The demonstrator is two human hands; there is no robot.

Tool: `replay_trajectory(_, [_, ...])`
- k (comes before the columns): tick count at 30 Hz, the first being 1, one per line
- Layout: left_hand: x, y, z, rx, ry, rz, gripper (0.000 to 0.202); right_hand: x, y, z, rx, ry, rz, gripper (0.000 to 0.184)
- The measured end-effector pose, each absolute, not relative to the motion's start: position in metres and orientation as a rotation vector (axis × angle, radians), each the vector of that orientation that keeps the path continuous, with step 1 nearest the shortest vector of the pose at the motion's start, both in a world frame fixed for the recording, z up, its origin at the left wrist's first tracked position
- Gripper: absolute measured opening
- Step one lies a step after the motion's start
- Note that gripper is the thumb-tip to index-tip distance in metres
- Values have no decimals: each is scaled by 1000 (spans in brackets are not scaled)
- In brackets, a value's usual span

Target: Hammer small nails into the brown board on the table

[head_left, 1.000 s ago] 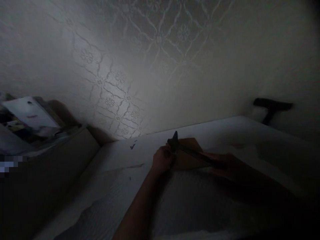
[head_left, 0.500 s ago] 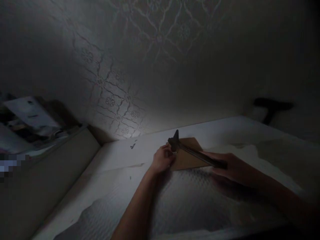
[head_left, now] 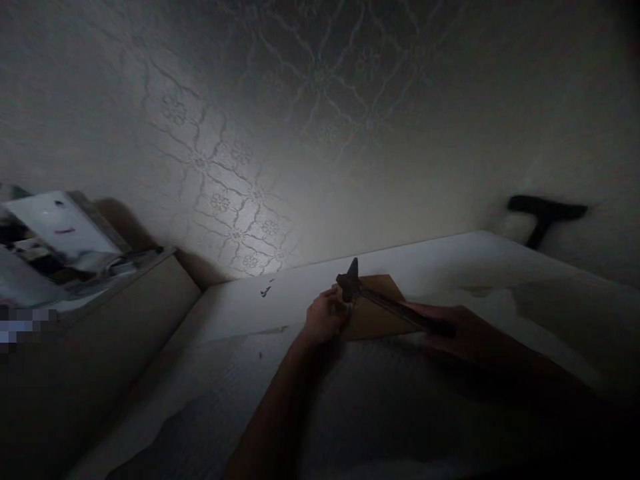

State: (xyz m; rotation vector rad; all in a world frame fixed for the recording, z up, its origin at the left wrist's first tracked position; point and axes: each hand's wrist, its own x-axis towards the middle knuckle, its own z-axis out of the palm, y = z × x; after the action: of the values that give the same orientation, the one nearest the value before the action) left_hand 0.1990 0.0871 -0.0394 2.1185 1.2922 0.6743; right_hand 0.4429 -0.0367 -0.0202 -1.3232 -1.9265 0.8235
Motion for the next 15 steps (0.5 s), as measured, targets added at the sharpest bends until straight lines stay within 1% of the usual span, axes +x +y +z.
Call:
replay_trajectory(9, [202, 85, -42, 2096, 1363, 714, 14, 443, -38, -20, -1312, -1960, 808, 56])
replay_trajectory(15, [202, 86, -45, 2081, 1372, 713, 10, 442, -38, -19, -1333, -1915, 812, 55])
